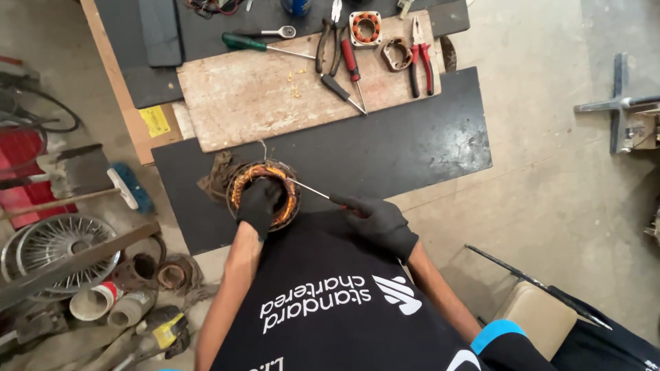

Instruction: Inspecting and probing the copper windings of an electric motor stator using a screwdriver

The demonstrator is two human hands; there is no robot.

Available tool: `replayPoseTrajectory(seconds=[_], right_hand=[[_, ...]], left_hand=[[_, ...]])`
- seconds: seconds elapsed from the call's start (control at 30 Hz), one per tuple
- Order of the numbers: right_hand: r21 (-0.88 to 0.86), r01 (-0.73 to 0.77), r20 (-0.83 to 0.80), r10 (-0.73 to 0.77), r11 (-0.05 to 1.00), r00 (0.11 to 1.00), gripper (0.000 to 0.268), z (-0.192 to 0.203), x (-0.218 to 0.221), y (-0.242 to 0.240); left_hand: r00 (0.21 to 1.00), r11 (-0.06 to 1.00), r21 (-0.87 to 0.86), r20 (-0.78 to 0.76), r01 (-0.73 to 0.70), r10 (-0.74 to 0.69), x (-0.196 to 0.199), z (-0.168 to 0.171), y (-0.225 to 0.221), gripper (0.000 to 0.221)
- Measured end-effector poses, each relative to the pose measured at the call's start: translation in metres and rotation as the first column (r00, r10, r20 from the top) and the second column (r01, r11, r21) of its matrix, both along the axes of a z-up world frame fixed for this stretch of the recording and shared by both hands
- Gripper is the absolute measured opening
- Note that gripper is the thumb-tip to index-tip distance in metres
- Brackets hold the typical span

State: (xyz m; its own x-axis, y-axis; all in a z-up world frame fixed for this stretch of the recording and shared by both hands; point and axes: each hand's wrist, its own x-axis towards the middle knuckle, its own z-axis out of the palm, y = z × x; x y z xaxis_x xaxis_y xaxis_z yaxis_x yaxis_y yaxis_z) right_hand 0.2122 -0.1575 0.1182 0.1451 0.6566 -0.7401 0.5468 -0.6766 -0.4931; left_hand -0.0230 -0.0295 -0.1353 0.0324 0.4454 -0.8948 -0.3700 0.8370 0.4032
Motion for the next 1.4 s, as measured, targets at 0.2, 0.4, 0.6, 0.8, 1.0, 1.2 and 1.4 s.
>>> replayPoseTrajectory(seconds=[0.2,0.4,0.6,0.8,1.0,1.2,1.4], right_hand=[[-0.014,0.076,0.070,-0.075,0.997,0.995,0.041,-0.005,0.006,-0.012],[-0.028,0.150,0.035,-0.149,0.988,0.988,0.043,0.020,0.003,-0.006],[-0.044,0.148,0.013,-0.148,0.988,0.989,0.045,0.014,0.003,-0.007],[-0.029,0.180,0.007,-0.180,0.983,0.984,0.043,0.014,0.004,-0.007],[-0.021,0.199,-0.016,-0.199,0.980,0.980,0.042,0.015,0.003,-0.003],[-0.028,0.191,0.025,-0.190,0.981,0.981,0.041,0.011,0.004,0.002],[-0.030,0.197,0.033,-0.196,0.980,0.980,0.042,0.020,-0.003,0.016]], left_hand=[[0.996,0.996,-0.011,0.020,-0.083,0.083,0.004,0.018,-0.001,0.033],[0.989,0.995,0.057,-0.128,0.080,-0.072,-0.008,-0.077,-0.015,0.021],[0.927,0.963,0.094,-0.308,0.252,-0.212,0.001,-0.045,-0.016,0.015],[0.891,0.945,0.086,-0.370,0.315,-0.263,0.006,0.010,-0.010,0.021],[0.908,0.961,0.054,-0.347,0.271,-0.236,-0.001,-0.039,-0.011,0.023],[0.943,0.975,0.083,-0.285,0.204,-0.173,0.001,0.007,-0.011,0.018],[0.632,0.727,0.000,-0.496,0.686,-0.596,-0.014,-0.077,0.016,0.038]])
